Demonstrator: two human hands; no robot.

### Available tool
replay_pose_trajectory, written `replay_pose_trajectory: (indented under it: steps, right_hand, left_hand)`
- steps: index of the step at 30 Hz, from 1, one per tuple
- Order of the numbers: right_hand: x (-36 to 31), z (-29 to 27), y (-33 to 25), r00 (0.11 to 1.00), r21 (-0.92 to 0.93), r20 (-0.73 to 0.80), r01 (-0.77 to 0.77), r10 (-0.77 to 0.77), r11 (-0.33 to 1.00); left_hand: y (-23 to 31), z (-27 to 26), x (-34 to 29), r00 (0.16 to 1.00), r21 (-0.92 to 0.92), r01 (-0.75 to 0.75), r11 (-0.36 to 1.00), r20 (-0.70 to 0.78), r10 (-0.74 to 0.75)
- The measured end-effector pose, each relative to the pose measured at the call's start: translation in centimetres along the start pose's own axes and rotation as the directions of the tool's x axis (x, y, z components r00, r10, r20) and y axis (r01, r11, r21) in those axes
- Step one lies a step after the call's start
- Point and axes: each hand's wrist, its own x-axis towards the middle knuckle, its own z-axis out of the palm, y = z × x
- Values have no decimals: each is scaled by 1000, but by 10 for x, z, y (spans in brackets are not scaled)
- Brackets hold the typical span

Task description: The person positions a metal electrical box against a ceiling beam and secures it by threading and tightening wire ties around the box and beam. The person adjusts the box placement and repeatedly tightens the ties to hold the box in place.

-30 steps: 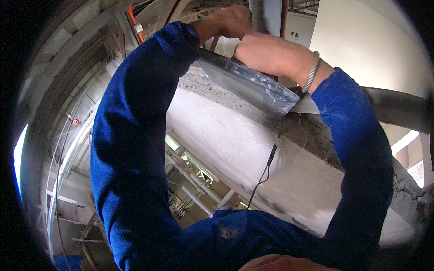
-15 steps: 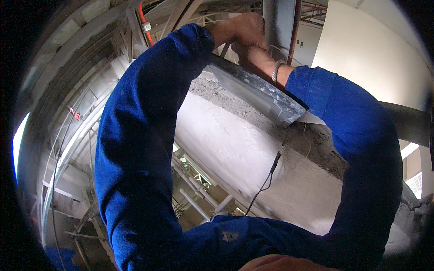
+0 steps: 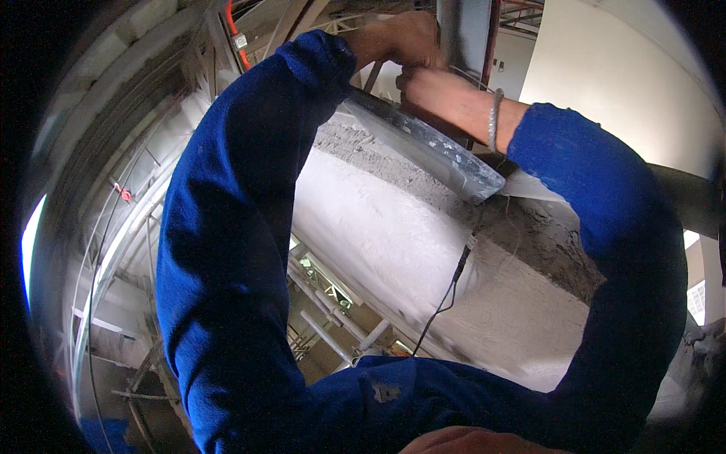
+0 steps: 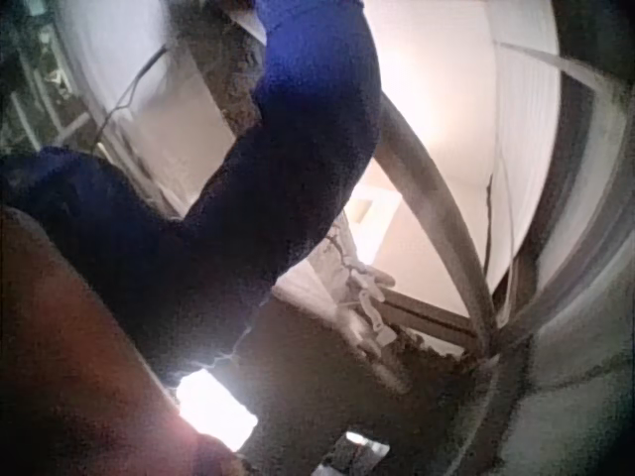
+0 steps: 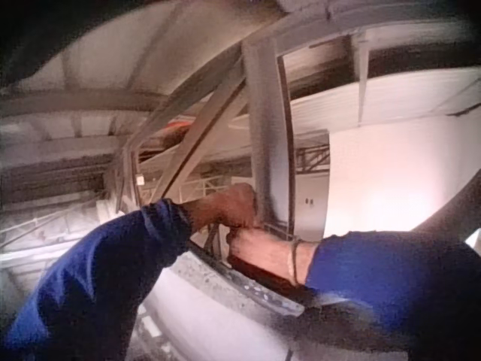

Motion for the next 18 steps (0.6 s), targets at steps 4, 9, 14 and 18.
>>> replay_pose_trajectory:
  steps: [4, 9, 14, 18]
  right_hand:
    - [-34, -31, 3, 943, -195, -84, 302, -323, 933]
    - [-48, -83, -4, 950, 8, -65, 306, -304, 952]
    - [-75, -151, -3, 952, 415, -214, -114, 219, 903]
    - [-92, -196, 13, 946, -208, 46, -307, 322, 929]
  left_hand:
    - [-3, 2, 7, 999, 44, -27, 999, 27, 26]
    - [-20, 21, 18, 990, -162, -127, 979, -86, 114]
    - [-27, 25, 16, 989, -337, -142, 931, -73, 125]
    - [-22, 19, 12, 999, -263, -33, 964, 9, 37]
